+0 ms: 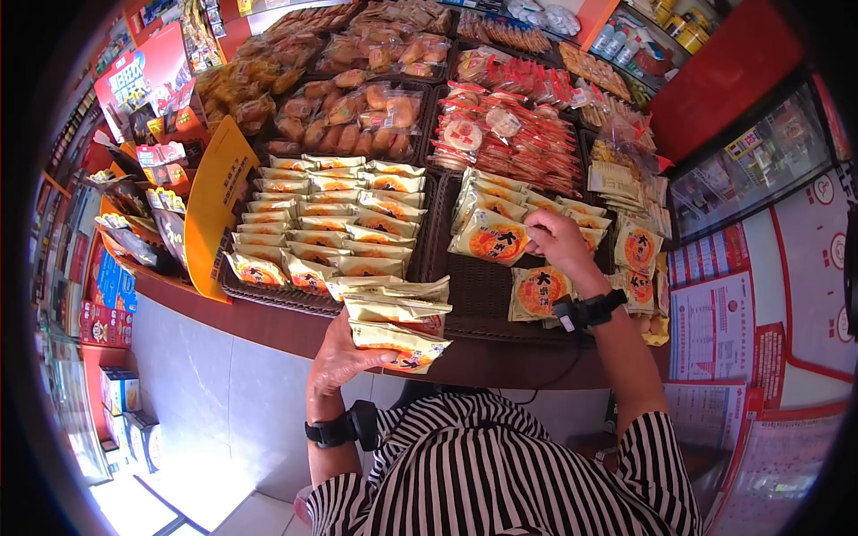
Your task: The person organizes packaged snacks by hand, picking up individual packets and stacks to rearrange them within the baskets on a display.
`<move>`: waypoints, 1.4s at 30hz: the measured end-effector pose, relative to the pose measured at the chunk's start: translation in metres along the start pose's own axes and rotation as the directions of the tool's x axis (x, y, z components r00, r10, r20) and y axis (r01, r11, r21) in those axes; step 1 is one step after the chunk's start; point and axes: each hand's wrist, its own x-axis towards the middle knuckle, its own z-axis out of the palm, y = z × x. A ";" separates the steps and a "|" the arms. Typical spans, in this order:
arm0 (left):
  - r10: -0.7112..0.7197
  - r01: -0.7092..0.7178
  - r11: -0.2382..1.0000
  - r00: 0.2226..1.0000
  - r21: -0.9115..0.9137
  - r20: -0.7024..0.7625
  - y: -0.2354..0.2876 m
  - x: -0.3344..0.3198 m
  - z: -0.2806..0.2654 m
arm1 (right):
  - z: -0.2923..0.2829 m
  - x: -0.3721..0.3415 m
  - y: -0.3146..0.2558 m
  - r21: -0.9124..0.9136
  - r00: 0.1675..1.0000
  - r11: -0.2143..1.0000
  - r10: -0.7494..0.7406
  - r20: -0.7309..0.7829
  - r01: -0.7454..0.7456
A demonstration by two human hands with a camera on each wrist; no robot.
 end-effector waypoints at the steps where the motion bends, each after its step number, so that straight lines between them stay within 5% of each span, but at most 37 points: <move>1: -0.014 0.014 1.000 1.000 -0.027 -0.012 0.001 -0.002 0.001 | 0.004 0.003 0.005 -0.008 1.000 1.000 -0.001 0.014 0.001; 9: -0.002 0.000 0.998 1.000 -0.071 -0.031 -0.007 -0.008 0.003 | 0.020 0.032 0.033 -0.109 0.999 0.994 -0.009 -0.048 0.003; 12: -0.006 0.004 0.998 1.000 -0.070 -0.026 -0.006 -0.008 0.004 | 0.011 0.039 0.048 -0.235 0.993 0.967 -0.109 -0.036 0.098; 14: -0.005 0.005 0.999 1.000 -0.052 0.004 -0.009 -0.006 0.002 | 0.006 0.040 0.053 -0.541 0.970 0.809 -0.237 0.057 0.230; 20: 0.005 -0.005 1.000 1.000 -0.022 0.002 -0.009 -0.004 0.009 | 0.017 0.041 0.056 -0.344 0.961 0.908 -0.271 -0.048 0.239; 27: -0.010 0.010 1.000 1.000 -0.027 -0.003 -0.009 -0.001 0.013 | 0.024 0.048 0.060 -0.409 0.985 0.902 -0.169 -0.044 0.136; 32: -0.004 0.004 1.000 1.000 0.001 -0.012 -0.011 0.002 0.016 | 0.028 0.039 0.052 -0.550 0.956 0.818 -0.271 -0.110 0.169; 36: 0.023 -0.022 0.999 0.999 0.034 -0.022 -0.011 0.006 0.019 | 0.023 0.032 0.042 -0.509 0.977 0.855 -0.181 -0.115 0.099; 39: 0.027 -0.027 1.000 0.999 0.013 -0.023 -0.013 0.009 0.021 | 0.006 0.024 0.037 -0.441 0.952 0.884 -0.251 -0.173 0.153; 42: 0.011 -0.016 0.996 0.998 -0.085 -0.062 -0.014 0.007 0.022 | -0.028 0.003 0.024 -0.338 0.965 0.917 -0.251 -0.075 0.212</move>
